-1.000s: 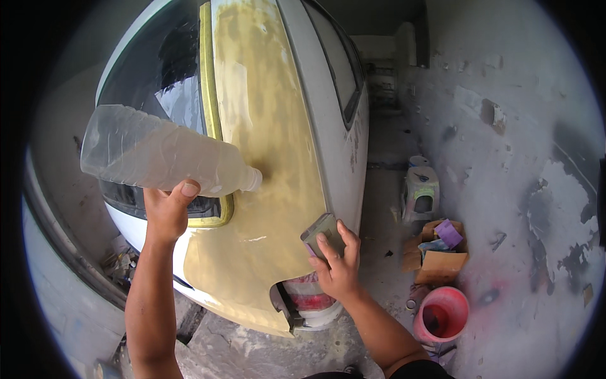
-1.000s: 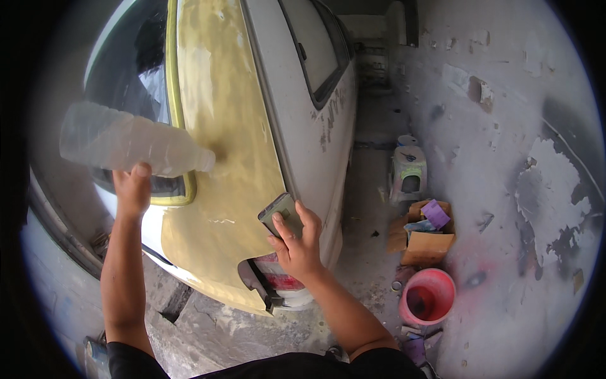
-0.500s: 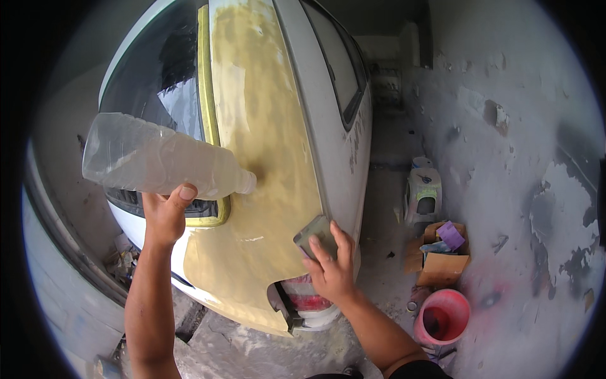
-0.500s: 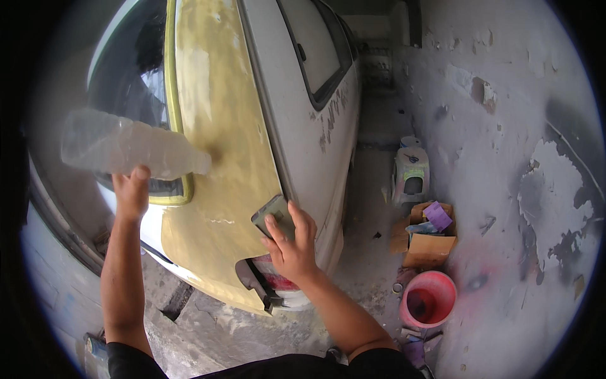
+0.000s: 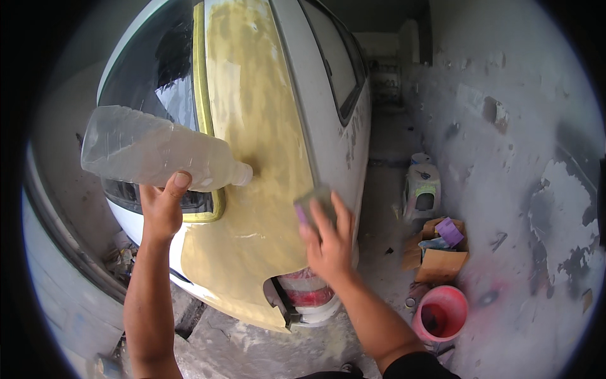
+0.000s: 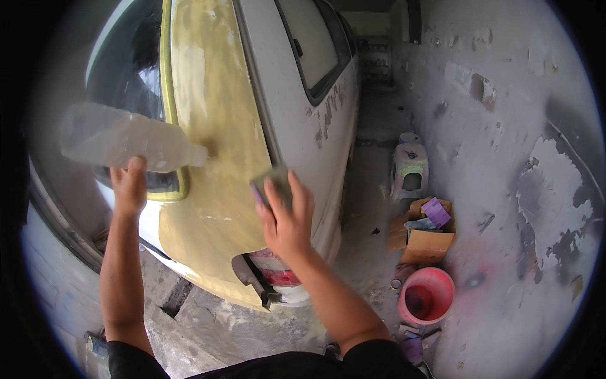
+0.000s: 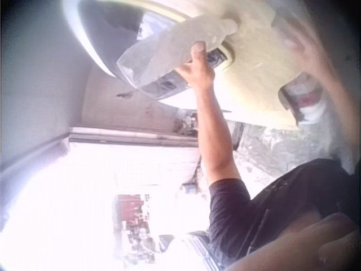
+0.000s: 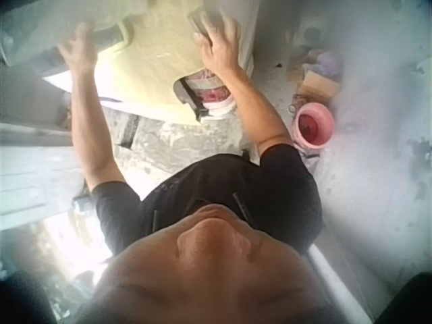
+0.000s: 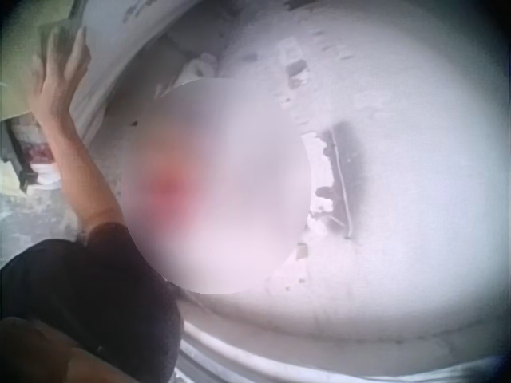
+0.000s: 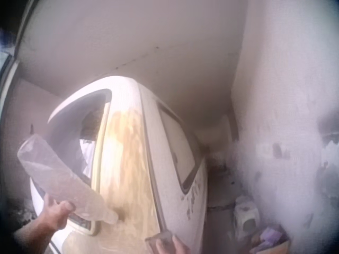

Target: The person sands the rear body panel of a white van using a sanding block and water from a plastic bottle, then rinses the block and sandpaper in a bucket.

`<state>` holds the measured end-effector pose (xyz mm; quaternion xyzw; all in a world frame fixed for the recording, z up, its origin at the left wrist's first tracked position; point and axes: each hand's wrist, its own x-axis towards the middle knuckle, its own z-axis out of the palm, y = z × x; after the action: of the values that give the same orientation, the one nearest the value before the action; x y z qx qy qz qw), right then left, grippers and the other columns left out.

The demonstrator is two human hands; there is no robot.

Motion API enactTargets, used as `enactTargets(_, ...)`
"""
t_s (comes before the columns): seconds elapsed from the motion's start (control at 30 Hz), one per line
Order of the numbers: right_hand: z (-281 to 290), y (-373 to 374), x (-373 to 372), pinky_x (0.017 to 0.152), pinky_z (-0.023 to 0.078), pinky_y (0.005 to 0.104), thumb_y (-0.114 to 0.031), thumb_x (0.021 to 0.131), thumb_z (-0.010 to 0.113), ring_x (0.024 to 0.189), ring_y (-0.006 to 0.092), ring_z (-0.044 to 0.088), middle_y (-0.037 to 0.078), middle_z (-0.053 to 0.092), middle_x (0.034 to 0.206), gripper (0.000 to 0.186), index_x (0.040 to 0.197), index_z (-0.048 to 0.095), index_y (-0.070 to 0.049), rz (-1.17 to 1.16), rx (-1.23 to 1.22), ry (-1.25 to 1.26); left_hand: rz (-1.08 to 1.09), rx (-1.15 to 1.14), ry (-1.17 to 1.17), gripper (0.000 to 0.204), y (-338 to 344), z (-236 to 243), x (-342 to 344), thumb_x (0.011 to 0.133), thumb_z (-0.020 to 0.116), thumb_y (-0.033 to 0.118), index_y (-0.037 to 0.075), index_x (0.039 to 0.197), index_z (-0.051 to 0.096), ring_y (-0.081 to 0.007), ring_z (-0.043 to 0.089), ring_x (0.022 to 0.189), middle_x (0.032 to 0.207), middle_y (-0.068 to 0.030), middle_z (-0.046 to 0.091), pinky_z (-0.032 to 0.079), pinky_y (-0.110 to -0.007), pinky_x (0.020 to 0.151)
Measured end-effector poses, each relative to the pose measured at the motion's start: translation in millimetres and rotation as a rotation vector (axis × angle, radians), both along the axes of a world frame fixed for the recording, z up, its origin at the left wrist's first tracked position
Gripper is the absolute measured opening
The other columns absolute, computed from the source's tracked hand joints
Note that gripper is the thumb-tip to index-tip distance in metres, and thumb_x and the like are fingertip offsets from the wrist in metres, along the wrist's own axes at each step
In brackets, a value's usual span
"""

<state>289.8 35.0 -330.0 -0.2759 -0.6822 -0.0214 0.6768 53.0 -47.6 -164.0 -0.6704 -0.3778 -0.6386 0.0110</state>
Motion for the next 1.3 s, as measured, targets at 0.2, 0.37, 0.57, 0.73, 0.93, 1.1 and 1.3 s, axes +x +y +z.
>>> enactTargets(0.2, 79, 45, 1, 0.097, 0.038, 0.0476, -0.017, 0.084, 0.067, 0.116, 0.0397, 0.046, 0.023, 0.043, 0.136, 0.043, 0.126, 0.061, -0.012, 0.164, -0.032, 0.043, 0.019, -0.02, 0.0, 0.07, -2, 2, 5, 0.079, 0.074, 0.047, -0.003, 0.122, 0.05, -0.0202, 0.056, 0.103, 0.11, -0.0094, 0.058, 0.043, -0.034, 0.091)
enactTargets(0.37, -51, -29, 6, 0.099, 0.037, 0.0459, -0.018, 0.083, 0.069, 0.119, 0.0373, 0.044, 0.022, 0.037, 0.143, 0.041, 0.124, 0.064, -0.017, -0.012, 0.001, -0.098, 0.024, 0.011, 0.017, 0.073, -2, -2, 8, 0.077, 0.074, 0.051, -0.003, 0.12, 0.051, -0.02, 0.056, 0.101, 0.109, -0.0091, 0.058, 0.044, -0.035, 0.089)
enactTargets(0.57, 55, 41, 2, 0.1, 0.037, 0.0465, -0.019, 0.085, 0.067, 0.12, 0.039, 0.043, 0.021, 0.042, 0.137, 0.044, 0.127, 0.06, -0.013, 0.123, 0.005, 0.001, 0.072, -0.039, 0.048, 0.075, -6, -10, -5, 0.077, 0.074, 0.053, -0.003, 0.12, 0.05, -0.0192, 0.054, 0.1, 0.108, -0.0089, 0.057, 0.043, -0.035, 0.089)
enactTargets(0.73, 3, 20, 1, 0.1, 0.038, 0.0459, -0.015, 0.085, 0.067, 0.122, 0.0386, 0.043, 0.021, 0.041, 0.138, 0.046, 0.13, 0.058, -0.014, 0.127, 0.005, 0.003, 0.022, -0.038, 0.022, 0.074, -2, -18, -8, 0.078, 0.073, 0.051, -0.004, 0.121, 0.05, -0.0203, 0.055, 0.1, 0.108, -0.0099, 0.057, 0.043, -0.035, 0.089)
enactTargets(0.93, -49, -11, -5, 0.1, 0.038, 0.0478, -0.015, 0.084, 0.068, 0.122, 0.0396, 0.043, 0.022, 0.04, 0.139, 0.046, 0.129, 0.059, -0.013, 0.019, 0.011, 0.012, -0.057, -0.096, 0.039, 0.071, -4, -21, -13, 0.077, 0.075, 0.045, -0.003, 0.122, 0.049, -0.0206, 0.056, 0.101, 0.11, -0.0097, 0.058, 0.044, -0.035, 0.089)
enactTargets(1.1, 24, 32, -1, 0.1, 0.038, 0.0469, -0.016, 0.084, 0.067, 0.121, 0.0395, 0.044, 0.022, 0.041, 0.137, 0.047, 0.13, 0.057, -0.01, 0.028, 0.013, 0.04, -0.094, -0.126, 0.053, 0.072, -7, -20, -20, 0.075, 0.077, 0.043, -0.003, 0.123, 0.049, -0.0204, 0.056, 0.1, 0.11, -0.0095, 0.058, 0.044, -0.034, 0.089)
enactTargets(1.3, -79, -63, -35, 0.102, 0.037, 0.0454, -0.012, 0.088, 0.063, 0.125, 0.0415, 0.04, 0.024, 0.037, 0.139, 0.044, 0.131, 0.056, -0.009, -0.112, -0.082, 0.052, -0.14, -0.108, 0.051, 0.076, -3, -36, -44, 0.074, 0.076, 0.049, -0.003, 0.122, 0.049, -0.0203, 0.056, 0.1, 0.109, -0.0092, 0.058, 0.044, -0.034, 0.09)
